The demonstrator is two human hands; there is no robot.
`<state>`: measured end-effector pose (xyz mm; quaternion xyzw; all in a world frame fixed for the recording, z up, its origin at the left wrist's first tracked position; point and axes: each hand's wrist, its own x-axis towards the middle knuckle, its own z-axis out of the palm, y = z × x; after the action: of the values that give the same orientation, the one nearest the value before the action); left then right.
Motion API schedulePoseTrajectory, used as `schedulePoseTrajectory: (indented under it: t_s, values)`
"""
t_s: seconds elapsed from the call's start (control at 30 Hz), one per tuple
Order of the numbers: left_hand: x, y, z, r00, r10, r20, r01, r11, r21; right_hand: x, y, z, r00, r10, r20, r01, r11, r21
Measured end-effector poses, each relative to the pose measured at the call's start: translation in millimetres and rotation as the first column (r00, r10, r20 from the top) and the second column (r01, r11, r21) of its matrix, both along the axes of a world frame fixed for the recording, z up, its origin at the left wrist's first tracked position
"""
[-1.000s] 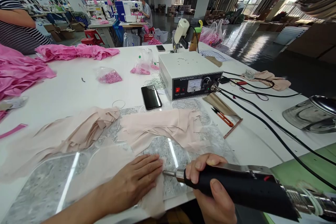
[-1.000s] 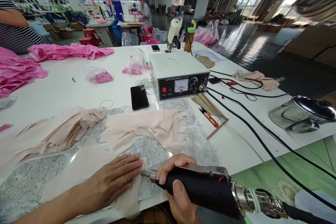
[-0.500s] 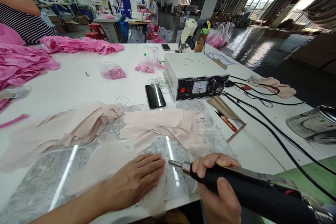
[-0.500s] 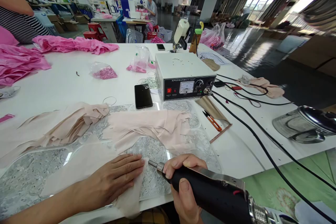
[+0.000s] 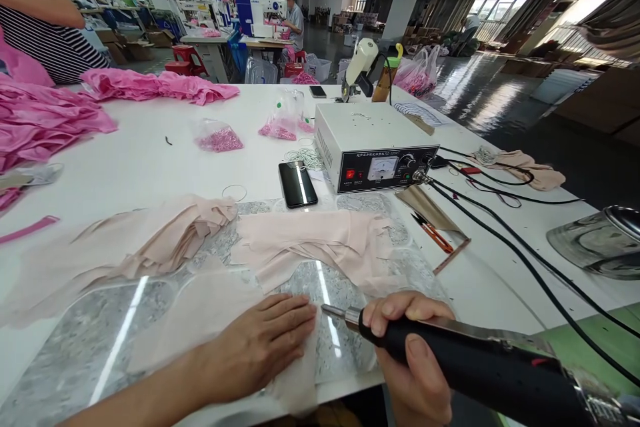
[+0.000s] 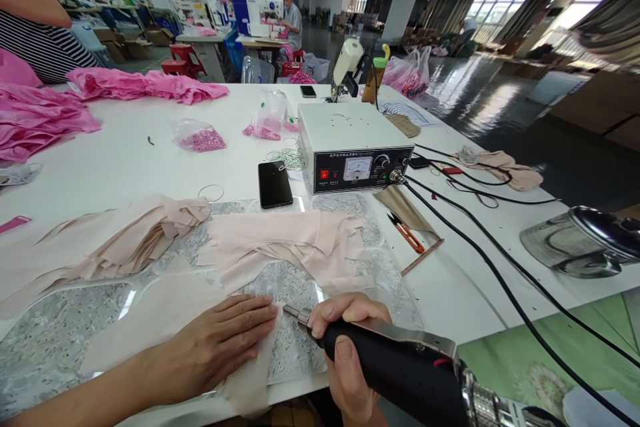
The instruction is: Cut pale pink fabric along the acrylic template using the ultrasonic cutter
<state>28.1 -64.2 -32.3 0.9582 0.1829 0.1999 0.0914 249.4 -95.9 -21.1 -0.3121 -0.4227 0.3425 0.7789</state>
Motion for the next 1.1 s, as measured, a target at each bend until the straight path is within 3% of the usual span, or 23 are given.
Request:
schedulePoseTrajectory:
  t_s: [0.2,0.93,1.1]
  values:
    - [-0.4,-0.7,-3.5,1.0,0.009,0.021,-0.009,1.0,-0.018,0.2,2.4,2.4,0.996,0.006,0.09,-0.005,1.0,-0.017]
    - [0.2,2.1,0.9,1.0,-0.008,-0.004,0.008,0.999,0.039,-1.5,4.3,4.7,0.999,0.04,-0.024,-0.04,0.999,0.02]
    - [-0.9,2.0,-1.9,1.0,-0.006,-0.012,0.006,1.0,0.027,0.3,4.5,-0.2,0.997,0.067,0.04,-0.067,0.998,0.014]
